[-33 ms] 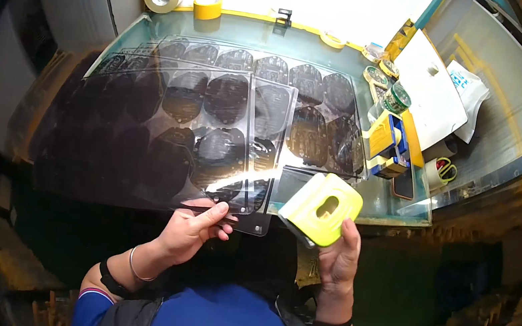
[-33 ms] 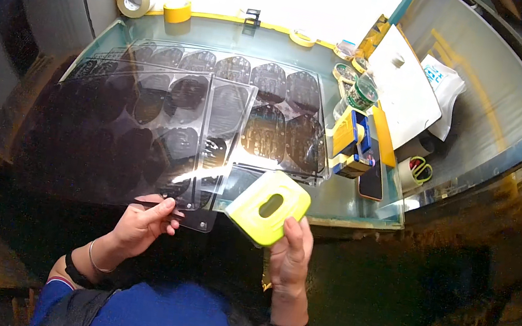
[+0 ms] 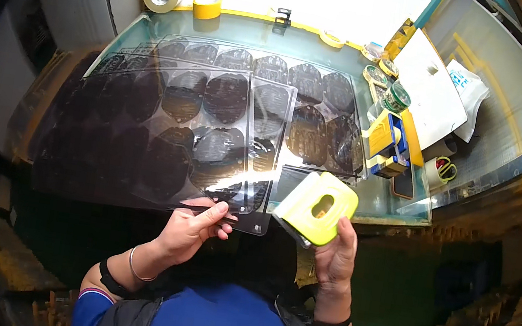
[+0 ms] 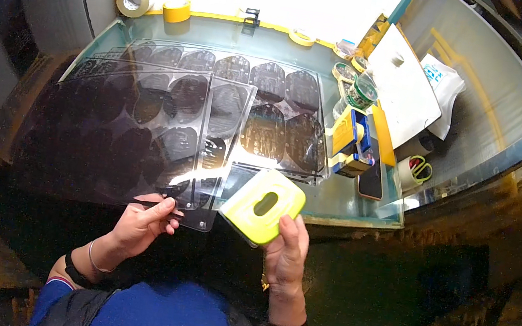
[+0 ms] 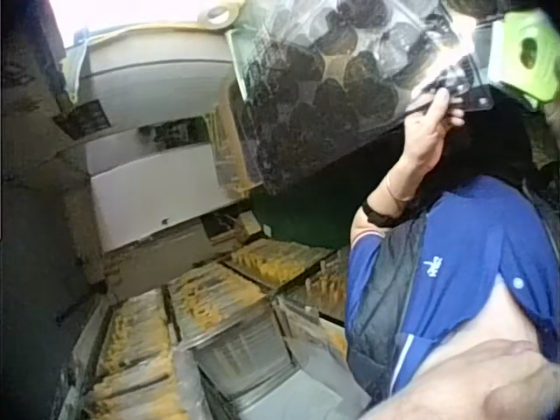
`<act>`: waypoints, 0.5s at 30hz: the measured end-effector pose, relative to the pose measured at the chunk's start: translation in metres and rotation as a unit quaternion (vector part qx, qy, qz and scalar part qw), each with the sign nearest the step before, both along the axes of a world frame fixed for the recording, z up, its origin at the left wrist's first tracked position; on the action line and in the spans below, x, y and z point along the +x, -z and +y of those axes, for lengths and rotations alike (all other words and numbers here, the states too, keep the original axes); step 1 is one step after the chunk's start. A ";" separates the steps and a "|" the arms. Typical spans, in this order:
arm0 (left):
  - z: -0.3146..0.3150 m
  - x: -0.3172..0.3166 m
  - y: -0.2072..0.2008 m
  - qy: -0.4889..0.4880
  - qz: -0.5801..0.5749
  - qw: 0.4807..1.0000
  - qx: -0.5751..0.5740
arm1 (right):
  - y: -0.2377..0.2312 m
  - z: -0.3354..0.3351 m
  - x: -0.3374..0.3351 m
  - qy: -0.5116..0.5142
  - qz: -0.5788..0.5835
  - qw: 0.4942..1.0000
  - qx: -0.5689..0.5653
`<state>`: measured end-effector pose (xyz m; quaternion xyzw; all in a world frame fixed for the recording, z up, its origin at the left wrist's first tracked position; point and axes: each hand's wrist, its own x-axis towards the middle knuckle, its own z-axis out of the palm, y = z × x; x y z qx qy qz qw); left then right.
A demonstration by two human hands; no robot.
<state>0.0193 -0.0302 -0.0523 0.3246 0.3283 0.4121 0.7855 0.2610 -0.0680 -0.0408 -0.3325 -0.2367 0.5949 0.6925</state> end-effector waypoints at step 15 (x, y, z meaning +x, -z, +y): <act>-0.002 0.001 -0.006 -0.032 0.000 0.999 0.044 | -0.009 0.007 -0.027 -0.063 0.025 0.997 -0.038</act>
